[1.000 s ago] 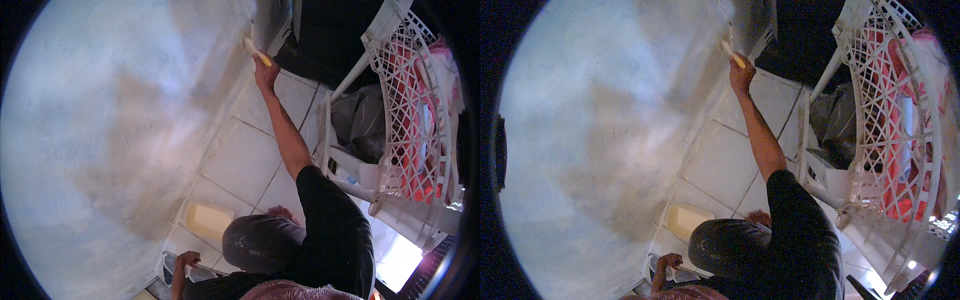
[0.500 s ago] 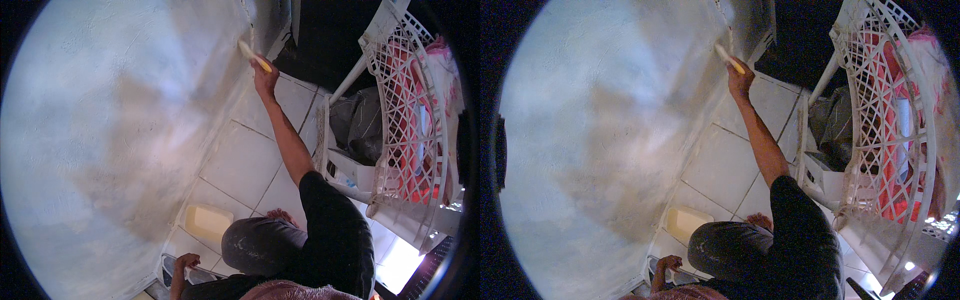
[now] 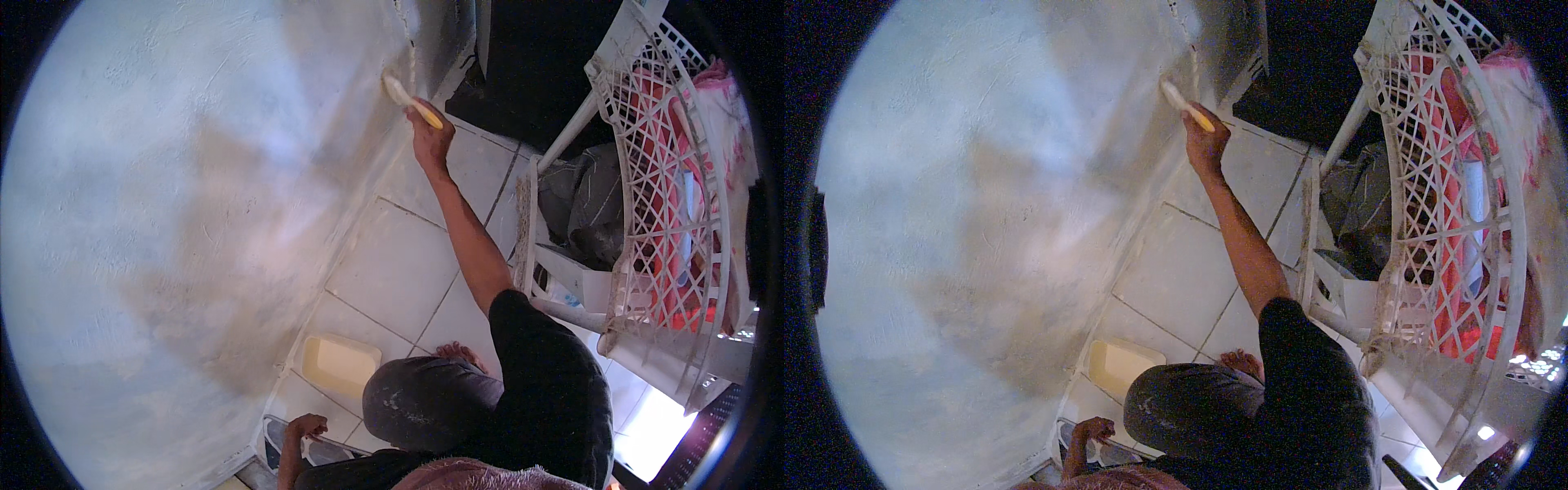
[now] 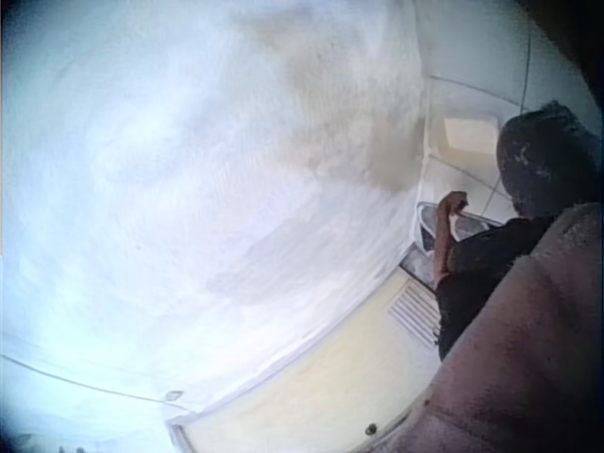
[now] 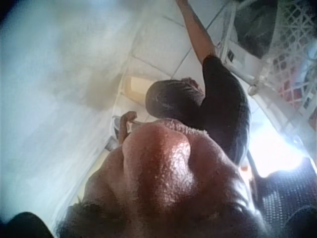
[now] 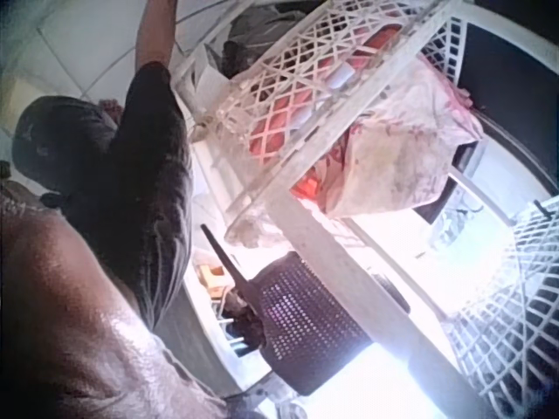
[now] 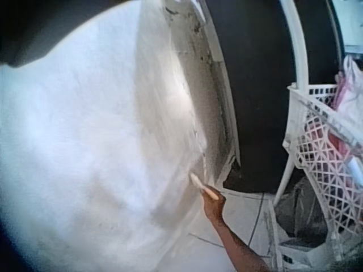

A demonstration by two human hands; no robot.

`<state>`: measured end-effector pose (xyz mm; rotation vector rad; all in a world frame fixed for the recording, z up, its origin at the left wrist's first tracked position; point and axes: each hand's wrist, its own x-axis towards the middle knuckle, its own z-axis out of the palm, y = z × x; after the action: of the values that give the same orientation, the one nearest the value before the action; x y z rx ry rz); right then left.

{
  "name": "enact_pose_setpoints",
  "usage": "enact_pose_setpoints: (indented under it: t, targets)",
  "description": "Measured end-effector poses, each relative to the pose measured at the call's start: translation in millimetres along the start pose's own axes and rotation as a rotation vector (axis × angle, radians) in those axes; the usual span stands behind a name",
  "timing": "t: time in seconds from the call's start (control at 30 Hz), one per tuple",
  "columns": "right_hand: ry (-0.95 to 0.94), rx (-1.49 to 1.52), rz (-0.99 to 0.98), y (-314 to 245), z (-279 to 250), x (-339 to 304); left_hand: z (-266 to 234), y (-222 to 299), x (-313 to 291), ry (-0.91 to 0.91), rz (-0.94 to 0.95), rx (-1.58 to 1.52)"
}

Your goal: The person paints a wall using a brush, repeatedly dipping the brush into a tray of paint and applying it to the wall surface while sitting on the floor.

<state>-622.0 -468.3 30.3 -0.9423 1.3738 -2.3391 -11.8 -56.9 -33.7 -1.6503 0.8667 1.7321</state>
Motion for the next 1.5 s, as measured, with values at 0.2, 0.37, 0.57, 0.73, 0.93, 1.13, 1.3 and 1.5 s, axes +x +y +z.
enact_pose_setpoints:
  t: [0.2, 0.37, 0.57, 0.73, 0.93, 1.13, 1.3, 1.5]
  targets:
    - [0.151, -0.026, -0.093, -1, -16, 34, -8, -13, 5, -0.038, 0.225, 0.118]
    - [0.037, -0.181, -0.033, 8, 6, 29, -10, -26, 14, -0.088, 0.27, 0.187]
    - [0.052, 0.186, 0.026, 7, -22, -30, -9, -34, 17, -0.088, 0.322, 0.252]
    - [0.296, -0.293, 0.094, 25, -10, 17, -20, -33, 17, -0.116, 0.383, 0.467]
    - [0.172, -0.133, 0.122, 41, -8, -21, -17, -39, 29, -0.072, 0.271, 0.249]
    - [0.264, -0.246, 0.309, 70, -31, -12, -9, -34, 18, -0.009, 0.128, 0.055]
    - [0.252, -0.324, 0.204, 42, 11, 43, -7, -34, 17, -0.019, 0.22, 0.144]
    - [0.44, 0.334, 0.251, -31, 17, 86, -10, -37, 21, -0.052, 0.282, 0.179]
